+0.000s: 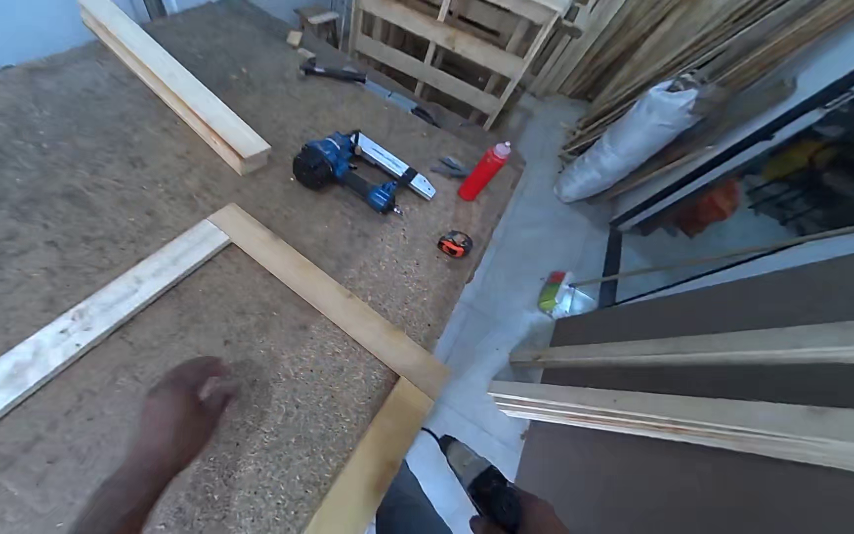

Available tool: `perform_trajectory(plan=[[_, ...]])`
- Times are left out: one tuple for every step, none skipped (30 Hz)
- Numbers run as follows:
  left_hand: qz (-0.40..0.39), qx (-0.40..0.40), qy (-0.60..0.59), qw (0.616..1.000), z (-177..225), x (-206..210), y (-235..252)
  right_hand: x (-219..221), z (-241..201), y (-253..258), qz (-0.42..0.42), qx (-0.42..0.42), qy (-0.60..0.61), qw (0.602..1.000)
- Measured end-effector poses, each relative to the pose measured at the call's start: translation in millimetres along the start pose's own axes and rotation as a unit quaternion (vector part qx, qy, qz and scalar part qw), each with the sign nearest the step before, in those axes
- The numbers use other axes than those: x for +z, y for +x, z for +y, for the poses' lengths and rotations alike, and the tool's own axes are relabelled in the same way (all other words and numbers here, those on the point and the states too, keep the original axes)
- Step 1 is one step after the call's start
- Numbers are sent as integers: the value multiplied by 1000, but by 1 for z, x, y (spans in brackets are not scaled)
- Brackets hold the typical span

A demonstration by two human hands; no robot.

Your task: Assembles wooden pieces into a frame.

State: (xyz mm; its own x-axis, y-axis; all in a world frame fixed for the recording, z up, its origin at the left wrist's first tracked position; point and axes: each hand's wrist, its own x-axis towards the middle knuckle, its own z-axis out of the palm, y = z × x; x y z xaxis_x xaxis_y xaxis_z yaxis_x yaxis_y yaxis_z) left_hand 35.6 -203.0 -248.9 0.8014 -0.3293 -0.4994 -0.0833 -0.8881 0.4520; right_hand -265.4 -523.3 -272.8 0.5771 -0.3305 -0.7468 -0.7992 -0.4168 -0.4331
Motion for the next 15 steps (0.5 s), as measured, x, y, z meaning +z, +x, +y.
perform_trajectory(plan=[[-17, 22, -4, 1000, 18, 23, 14, -7, -4, 13, -9, -12, -15, 1000], [-18, 64, 3, 998, 28, 52, 31, -14, -8, 26, -23, -18, -26, 999], [11, 122, 18, 992, 29, 88, 52, -19, -12, 39, -39, -19, -31, 999], [33, 173, 32, 984, 37, 118, 72, -25, -16, 53, -55, -21, -29, 998], [31, 210, 47, 976, 53, 141, 89, -31, -19, 67, -70, -21, -23, 997], [27, 240, 62, 968, 73, 157, 105, -37, -22, 80, -86, -18, -14, 996], [21, 269, 75, 960, 93, 171, 122, -42, -25, 92, -102, -12, -8, 995], [28, 302, 89, 949, 107, 184, 140, -46, -27, 103, -116, -6, -4, 993], [39, 334, 108, 935, 117, 198, 158, -49, -29, 111, -130, 3, -6, 991], [51, 362, 127, 922, 122, 212, 175, -52, -32, 118, -142, 10, -12, 990], [60, 383, 139, 911, 124, 223, 190, -55, -34, 124, -152, 13, -20, 988], [67, 393, 153, 904, 123, 231, 201, -59, -37, 129, -163, 13, -30, 986], [81, 399, 168, 898, 121, 236, 207, -63, -41, 134, -183, 16, -40, 982], [110, 408, 174, 890, 117, 240, 211, -67, -45, 138, -206, 23, -49, 977], [137, 416, 173, 882, 114, 243, 213, -71, -49, 141, -225, 28, -56, 972]])
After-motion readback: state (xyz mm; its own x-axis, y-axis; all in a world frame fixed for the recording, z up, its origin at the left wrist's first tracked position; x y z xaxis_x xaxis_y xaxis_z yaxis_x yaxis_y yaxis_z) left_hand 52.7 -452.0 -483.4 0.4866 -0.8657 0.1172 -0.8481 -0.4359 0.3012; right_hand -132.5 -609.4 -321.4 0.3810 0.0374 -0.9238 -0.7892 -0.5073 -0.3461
